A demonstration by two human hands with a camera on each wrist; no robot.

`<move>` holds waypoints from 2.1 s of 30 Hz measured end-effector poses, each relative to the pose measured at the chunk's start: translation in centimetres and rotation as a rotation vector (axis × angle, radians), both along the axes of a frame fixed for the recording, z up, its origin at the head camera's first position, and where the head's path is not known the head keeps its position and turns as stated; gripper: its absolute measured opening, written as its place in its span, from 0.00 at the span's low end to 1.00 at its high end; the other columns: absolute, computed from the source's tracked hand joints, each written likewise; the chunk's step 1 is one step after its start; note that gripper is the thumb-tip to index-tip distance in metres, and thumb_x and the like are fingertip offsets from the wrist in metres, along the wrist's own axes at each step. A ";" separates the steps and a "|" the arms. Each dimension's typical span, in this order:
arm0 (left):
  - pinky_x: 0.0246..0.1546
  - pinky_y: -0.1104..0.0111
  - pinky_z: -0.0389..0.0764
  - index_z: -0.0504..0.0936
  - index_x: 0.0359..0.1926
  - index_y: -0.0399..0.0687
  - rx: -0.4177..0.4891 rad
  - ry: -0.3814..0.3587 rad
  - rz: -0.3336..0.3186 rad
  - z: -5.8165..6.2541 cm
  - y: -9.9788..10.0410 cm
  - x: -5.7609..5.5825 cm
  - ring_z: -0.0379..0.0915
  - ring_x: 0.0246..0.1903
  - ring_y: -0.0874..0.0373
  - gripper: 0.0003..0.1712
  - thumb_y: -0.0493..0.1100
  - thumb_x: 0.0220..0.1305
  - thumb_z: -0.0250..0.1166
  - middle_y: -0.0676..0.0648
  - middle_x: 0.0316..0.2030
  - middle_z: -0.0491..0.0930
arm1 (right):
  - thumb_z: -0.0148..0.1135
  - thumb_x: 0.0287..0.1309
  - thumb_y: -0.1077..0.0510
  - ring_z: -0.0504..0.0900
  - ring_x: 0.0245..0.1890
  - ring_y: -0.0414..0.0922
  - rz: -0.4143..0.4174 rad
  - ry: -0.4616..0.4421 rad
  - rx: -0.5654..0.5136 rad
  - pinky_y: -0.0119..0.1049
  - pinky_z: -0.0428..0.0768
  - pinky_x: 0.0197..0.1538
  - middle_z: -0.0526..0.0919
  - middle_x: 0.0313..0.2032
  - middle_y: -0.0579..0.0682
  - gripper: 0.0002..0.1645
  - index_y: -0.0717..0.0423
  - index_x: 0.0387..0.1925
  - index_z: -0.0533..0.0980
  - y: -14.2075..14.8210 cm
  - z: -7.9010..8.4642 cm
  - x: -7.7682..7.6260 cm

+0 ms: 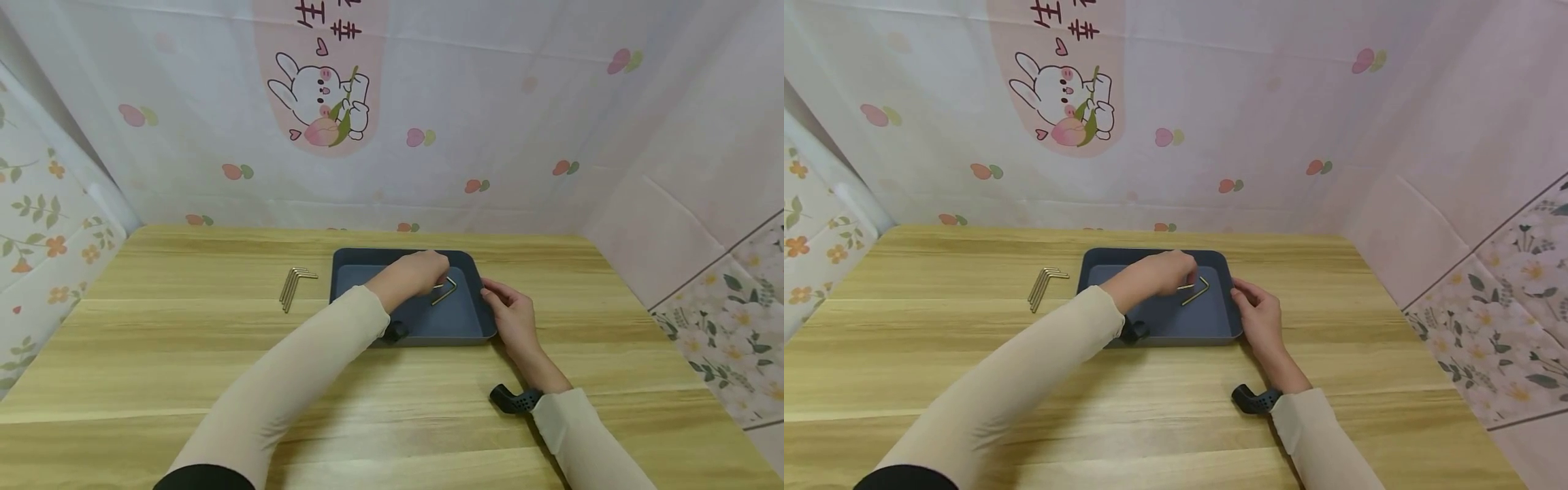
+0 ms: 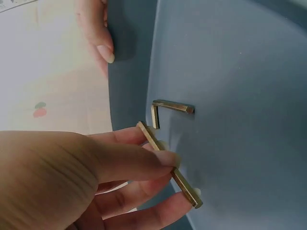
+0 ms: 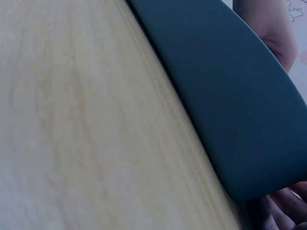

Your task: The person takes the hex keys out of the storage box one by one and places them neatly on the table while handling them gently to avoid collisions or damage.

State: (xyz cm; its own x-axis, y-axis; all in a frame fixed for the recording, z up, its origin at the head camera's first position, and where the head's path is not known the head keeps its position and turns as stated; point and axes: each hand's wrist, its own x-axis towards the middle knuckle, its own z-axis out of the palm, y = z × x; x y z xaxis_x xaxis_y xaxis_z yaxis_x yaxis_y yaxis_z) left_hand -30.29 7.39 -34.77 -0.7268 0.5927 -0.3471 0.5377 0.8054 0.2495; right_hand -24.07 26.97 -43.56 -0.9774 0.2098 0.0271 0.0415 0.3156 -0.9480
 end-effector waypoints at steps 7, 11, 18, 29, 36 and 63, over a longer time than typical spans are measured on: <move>0.42 0.67 0.78 0.83 0.52 0.47 0.073 0.071 0.013 0.3 -1.5 0.7 0.73 0.40 0.60 0.13 0.32 0.71 0.61 0.51 0.48 0.81 | 0.59 0.72 0.56 0.80 0.43 0.24 -0.006 0.005 0.000 0.17 0.79 0.44 0.81 0.61 0.62 0.21 0.59 0.62 0.79 0.0 -0.1 0.0; 0.44 0.65 0.81 0.83 0.56 0.48 0.120 0.093 0.060 0.3 -2.4 0.8 0.78 0.47 0.57 0.17 0.31 0.69 0.62 0.50 0.56 0.81 | 0.59 0.72 0.55 0.80 0.43 0.24 0.000 0.001 -0.004 0.17 0.79 0.44 0.80 0.61 0.62 0.22 0.59 0.62 0.79 0.0 0.0 0.0; 0.37 0.66 0.79 0.84 0.53 0.50 0.186 0.141 0.140 0.0 -3.7 0.9 0.79 0.44 0.57 0.17 0.30 0.71 0.58 0.51 0.52 0.83 | 0.59 0.72 0.55 0.79 0.43 0.23 -0.007 -0.003 0.000 0.16 0.78 0.45 0.80 0.62 0.62 0.22 0.59 0.62 0.79 0.0 0.1 0.1; 0.47 0.64 0.82 0.80 0.60 0.46 0.308 0.159 0.153 -0.7 -5.6 1.3 0.81 0.47 0.55 0.20 0.29 0.72 0.57 0.46 0.49 0.83 | 0.60 0.72 0.54 0.79 0.43 0.23 -0.005 -0.017 0.008 0.17 0.78 0.45 0.80 0.63 0.61 0.22 0.58 0.62 0.78 0.1 0.1 0.1; 0.42 0.63 0.82 0.78 0.63 0.52 0.380 0.249 0.174 -0.5 -7.0 2.5 0.82 0.43 0.55 0.22 0.32 0.72 0.59 0.46 0.45 0.85 | 0.59 0.72 0.54 0.79 0.45 0.22 0.005 -0.002 0.003 0.16 0.77 0.47 0.79 0.63 0.61 0.23 0.58 0.63 0.78 0.1 0.1 0.2; 0.45 0.61 0.85 0.78 0.66 0.53 0.561 0.193 0.271 -0.7 -12.9 3.9 0.83 0.46 0.51 0.27 0.31 0.69 0.62 0.42 0.46 0.83 | 0.59 0.72 0.53 0.78 0.46 0.23 0.012 -0.007 0.011 0.16 0.76 0.48 0.79 0.63 0.60 0.23 0.57 0.63 0.78 0.1 0.1 0.2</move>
State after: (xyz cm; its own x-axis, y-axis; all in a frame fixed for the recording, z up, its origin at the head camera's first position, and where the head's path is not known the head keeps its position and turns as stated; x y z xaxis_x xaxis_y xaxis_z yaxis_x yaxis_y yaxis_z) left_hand -26.37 -5.51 -35.46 -0.8942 0.4330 0.1138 0.4114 0.6942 0.5906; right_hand -23.87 27.04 -43.42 -0.9800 0.1976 0.0226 0.0440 0.3264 -0.9442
